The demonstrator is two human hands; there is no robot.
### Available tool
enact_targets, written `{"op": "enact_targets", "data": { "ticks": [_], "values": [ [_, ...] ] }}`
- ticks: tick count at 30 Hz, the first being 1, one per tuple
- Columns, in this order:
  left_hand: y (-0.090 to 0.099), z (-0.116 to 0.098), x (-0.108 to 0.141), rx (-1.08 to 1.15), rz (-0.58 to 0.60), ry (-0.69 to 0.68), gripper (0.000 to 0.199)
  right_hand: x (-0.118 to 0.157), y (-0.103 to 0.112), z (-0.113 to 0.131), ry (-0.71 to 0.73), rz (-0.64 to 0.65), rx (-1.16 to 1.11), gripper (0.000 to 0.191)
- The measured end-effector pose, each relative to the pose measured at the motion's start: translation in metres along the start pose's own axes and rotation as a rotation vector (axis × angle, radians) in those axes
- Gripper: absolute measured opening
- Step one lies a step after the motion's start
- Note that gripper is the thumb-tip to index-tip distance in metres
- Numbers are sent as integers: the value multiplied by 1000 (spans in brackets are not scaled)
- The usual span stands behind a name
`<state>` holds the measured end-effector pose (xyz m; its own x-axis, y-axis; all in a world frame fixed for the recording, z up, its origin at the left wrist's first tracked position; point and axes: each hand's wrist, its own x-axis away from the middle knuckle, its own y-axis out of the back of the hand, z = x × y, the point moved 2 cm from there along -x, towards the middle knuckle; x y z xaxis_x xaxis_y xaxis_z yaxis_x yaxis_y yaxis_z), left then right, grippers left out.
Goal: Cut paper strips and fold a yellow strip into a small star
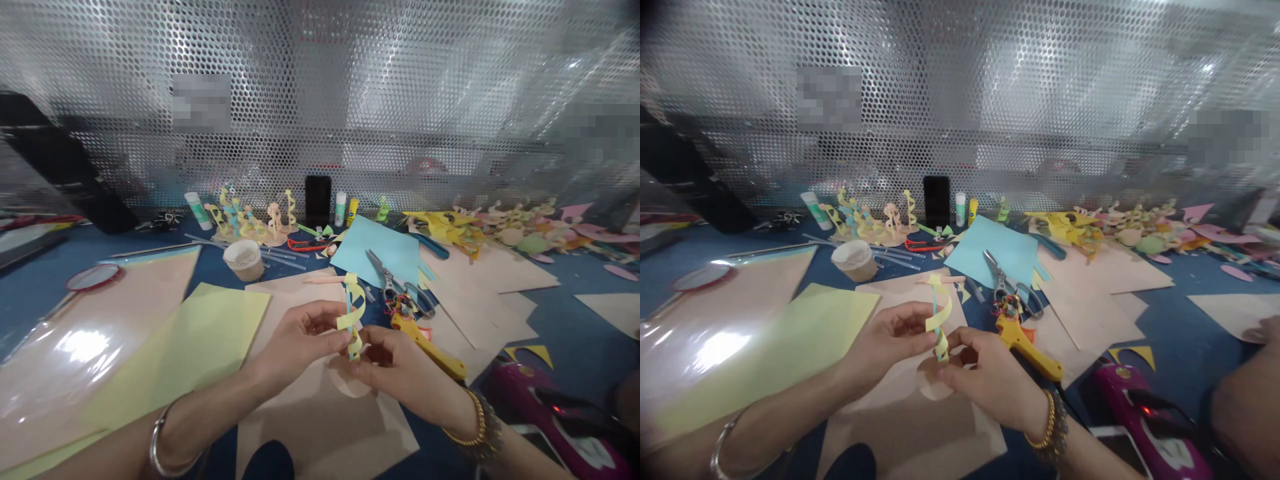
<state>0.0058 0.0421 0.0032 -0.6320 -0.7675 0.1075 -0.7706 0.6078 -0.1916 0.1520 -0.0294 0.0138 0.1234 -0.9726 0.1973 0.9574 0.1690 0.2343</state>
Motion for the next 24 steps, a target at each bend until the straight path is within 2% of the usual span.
{"op": "enact_targets", "data": {
  "ticks": [5, 7, 10, 12, 14, 18, 24],
  "values": [
    [1, -1, 1, -51, -99, -3, 30, -2, 3, -5, 33, -19, 73, 14],
    [1, -2, 1, -65, -127, -13, 31, -2, 10, -8, 54, -52, 82, 19],
    [0, -1, 1, -92, -114, -27, 31, 0, 23, -9, 165, -218, 75, 24],
    [-1, 0, 1, -114, -85, -34, 31, 3, 29, -7, 260, -364, 92, 21],
    [-3, 2, 3, -128, -63, -51, 31, 5, 30, -4, 342, -458, 122, 19],
    [-8, 2, 5, -92, -7, -47, 29, 5, 24, 0, 428, -474, 145, 17],
    [-13, -2, 7, -59, 10, -34, 29, 4, 20, 5, 421, -471, 133, 12]
  ]
}}
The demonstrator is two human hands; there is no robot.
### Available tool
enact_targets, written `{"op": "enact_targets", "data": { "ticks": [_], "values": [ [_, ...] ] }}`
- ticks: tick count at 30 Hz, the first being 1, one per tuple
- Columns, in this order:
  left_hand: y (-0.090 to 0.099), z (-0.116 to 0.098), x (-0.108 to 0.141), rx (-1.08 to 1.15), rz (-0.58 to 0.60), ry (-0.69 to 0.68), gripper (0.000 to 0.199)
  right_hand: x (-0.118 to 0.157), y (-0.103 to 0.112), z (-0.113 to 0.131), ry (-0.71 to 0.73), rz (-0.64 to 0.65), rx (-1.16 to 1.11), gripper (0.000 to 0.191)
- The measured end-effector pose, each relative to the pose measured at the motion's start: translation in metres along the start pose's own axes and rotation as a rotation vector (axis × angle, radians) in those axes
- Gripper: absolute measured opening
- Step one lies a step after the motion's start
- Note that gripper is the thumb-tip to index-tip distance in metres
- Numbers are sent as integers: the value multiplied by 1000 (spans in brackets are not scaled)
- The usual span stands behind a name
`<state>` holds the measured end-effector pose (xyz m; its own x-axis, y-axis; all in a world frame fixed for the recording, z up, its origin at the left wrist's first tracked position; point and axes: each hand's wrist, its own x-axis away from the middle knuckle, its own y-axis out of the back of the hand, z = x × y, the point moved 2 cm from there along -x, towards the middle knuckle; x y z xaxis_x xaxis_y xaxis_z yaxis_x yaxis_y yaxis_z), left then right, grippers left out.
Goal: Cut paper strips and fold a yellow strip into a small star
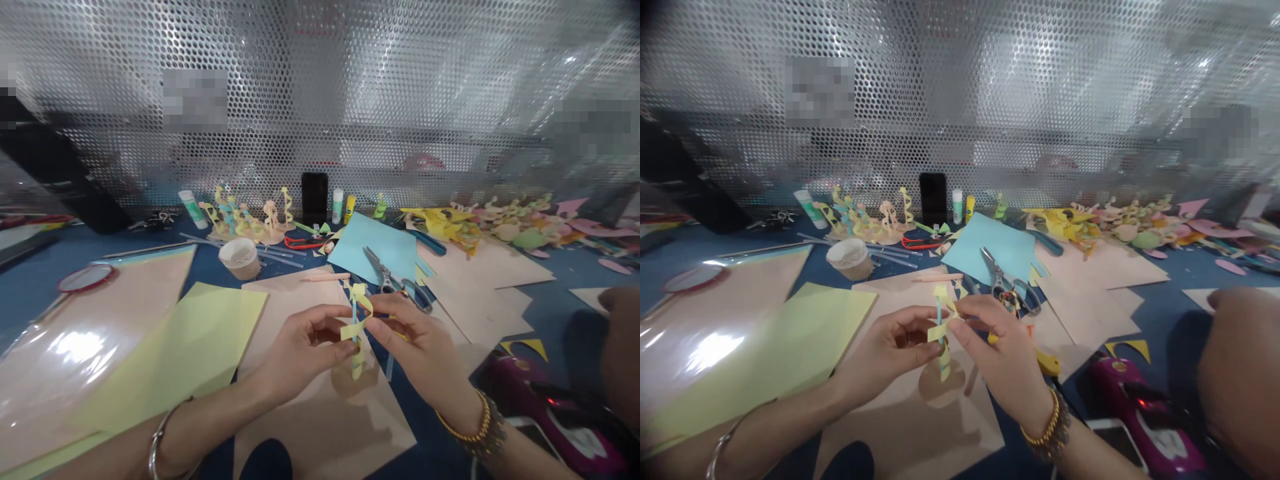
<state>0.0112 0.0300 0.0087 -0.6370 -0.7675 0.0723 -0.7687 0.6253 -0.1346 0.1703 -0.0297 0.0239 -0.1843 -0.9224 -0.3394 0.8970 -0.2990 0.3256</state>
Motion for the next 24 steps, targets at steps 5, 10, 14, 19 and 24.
{"op": "enact_targets", "data": {
  "ticks": [5, 10, 14, 19, 24],
  "values": [
    [0, -2, 1, 14, 15, -5, 30, 0, 0, 3, -19, 65, 7, 16],
    [-1, -2, 0, -21, 17, -16, 31, 0, -1, -2, -105, 34, -88, 23],
    [-1, 0, 2, -31, 23, -14, 31, 1, -2, -4, -115, 6, -123, 21],
    [-1, 1, 2, -9, 37, -7, 33, 3, -2, -3, -103, 6, -132, 19],
    [-1, -3, 1, -3, 8, 32, 32, 2, -2, -2, -115, -2, -139, 18]
  ]
}}
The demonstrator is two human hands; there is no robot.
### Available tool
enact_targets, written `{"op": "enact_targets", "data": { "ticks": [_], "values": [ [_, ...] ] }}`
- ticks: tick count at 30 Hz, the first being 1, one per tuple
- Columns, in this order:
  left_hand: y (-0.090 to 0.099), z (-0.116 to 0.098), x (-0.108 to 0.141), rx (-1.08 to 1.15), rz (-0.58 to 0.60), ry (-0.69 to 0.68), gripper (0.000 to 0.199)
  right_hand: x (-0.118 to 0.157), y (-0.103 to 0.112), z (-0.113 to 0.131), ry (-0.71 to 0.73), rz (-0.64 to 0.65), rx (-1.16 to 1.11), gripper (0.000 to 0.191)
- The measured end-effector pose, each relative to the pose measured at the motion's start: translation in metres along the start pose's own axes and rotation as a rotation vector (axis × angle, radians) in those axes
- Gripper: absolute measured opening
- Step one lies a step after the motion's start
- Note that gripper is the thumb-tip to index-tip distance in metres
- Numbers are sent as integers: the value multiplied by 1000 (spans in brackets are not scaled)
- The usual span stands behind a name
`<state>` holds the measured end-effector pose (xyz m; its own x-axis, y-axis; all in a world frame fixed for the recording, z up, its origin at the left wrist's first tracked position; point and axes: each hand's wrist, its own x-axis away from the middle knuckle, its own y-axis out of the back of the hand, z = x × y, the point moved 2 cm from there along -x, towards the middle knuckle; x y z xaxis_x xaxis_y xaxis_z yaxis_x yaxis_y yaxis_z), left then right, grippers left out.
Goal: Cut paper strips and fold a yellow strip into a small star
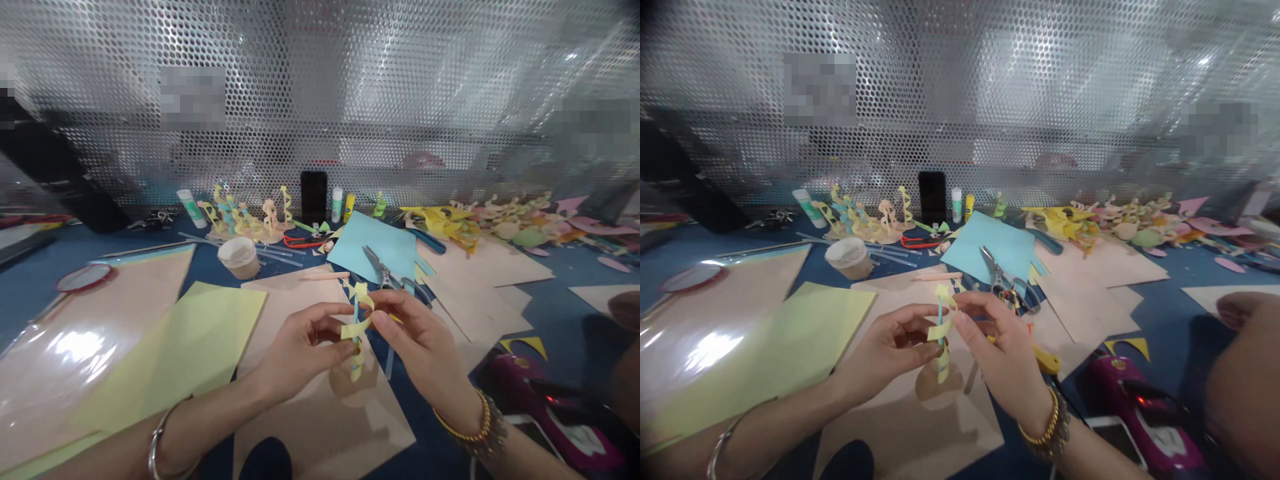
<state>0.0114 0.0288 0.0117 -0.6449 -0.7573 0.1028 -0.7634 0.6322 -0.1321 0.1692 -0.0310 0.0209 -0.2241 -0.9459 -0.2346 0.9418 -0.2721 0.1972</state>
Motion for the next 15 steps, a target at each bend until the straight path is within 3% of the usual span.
{"op": "enact_targets", "data": {
  "ticks": [5, 11, 15],
  "values": [
    [6, 1, -1, 6, -62, -14, 36, -1, 0, -3, -89, 73, -16, 22],
    [15, 1, -4, 43, -148, -51, 37, 5, -10, -7, -249, 380, 7, 22],
    [15, 2, -5, 48, -135, -52, 35, 6, -12, -8, -289, 419, 7, 24]
  ]
}}
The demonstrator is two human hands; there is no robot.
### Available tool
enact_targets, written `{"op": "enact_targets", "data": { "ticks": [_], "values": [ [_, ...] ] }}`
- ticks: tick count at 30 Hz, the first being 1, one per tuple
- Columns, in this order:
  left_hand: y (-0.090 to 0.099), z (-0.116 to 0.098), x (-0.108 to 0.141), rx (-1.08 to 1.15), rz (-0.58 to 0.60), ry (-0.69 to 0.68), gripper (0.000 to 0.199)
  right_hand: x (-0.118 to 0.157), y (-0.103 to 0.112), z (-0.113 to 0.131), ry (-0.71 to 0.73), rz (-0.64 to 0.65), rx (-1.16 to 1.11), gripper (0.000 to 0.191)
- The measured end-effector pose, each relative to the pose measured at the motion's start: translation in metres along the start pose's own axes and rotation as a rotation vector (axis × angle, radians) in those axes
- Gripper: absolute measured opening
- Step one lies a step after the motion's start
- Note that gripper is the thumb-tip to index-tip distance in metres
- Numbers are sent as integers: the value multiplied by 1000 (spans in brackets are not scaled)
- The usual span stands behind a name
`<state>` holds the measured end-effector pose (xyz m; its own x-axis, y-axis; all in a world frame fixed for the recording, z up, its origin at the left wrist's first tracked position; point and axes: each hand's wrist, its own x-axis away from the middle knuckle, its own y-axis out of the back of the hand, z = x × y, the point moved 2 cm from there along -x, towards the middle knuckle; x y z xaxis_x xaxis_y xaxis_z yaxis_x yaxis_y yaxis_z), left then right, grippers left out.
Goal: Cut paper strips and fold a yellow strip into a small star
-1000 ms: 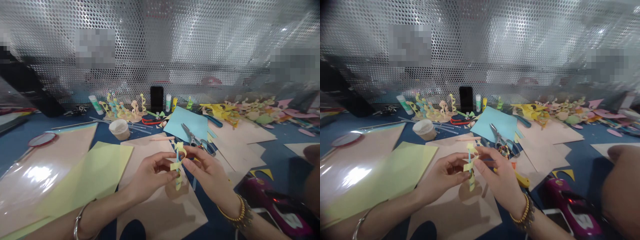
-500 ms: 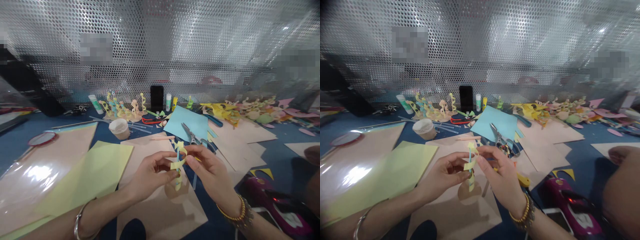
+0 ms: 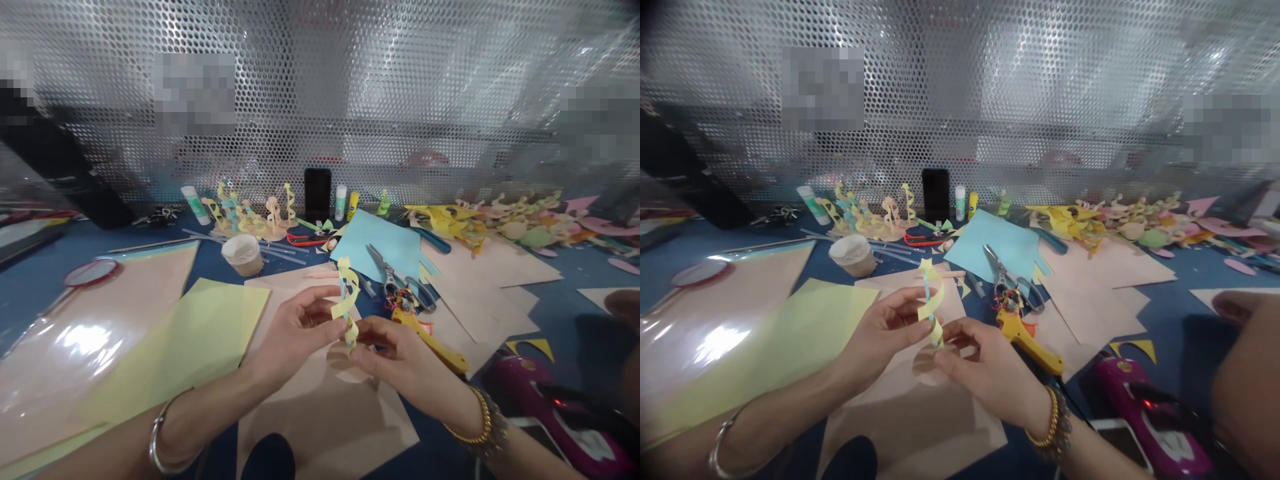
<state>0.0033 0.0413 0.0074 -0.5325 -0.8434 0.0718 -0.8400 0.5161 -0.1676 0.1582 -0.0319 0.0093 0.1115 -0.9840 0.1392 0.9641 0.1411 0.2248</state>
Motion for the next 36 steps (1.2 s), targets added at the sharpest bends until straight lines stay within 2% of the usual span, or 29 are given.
{"op": "enact_targets", "data": {
  "ticks": [5, 14, 21, 26, 30, 36],
  "values": [
    [1, 2, 0, 6, -3, -43, 35, -1, 1, 1, -22, 54, -139, 24],
    [-1, -1, 3, 100, 124, -30, 31, -2, -3, -1, -114, 73, -387, 21],
    [-1, -1, 6, 93, 187, -28, 39, -2, -3, -2, -104, 72, -390, 22],
    [-5, -2, 8, 30, 279, -52, 54, -2, -3, 0, -102, 59, -398, 23],
    [-8, -3, 8, -73, 244, -59, 51, -2, -3, -1, -106, 73, -398, 25],
    [-10, -5, 8, -68, 188, -41, 47, -3, -5, -7, -137, 99, -390, 29]
  ]
}}
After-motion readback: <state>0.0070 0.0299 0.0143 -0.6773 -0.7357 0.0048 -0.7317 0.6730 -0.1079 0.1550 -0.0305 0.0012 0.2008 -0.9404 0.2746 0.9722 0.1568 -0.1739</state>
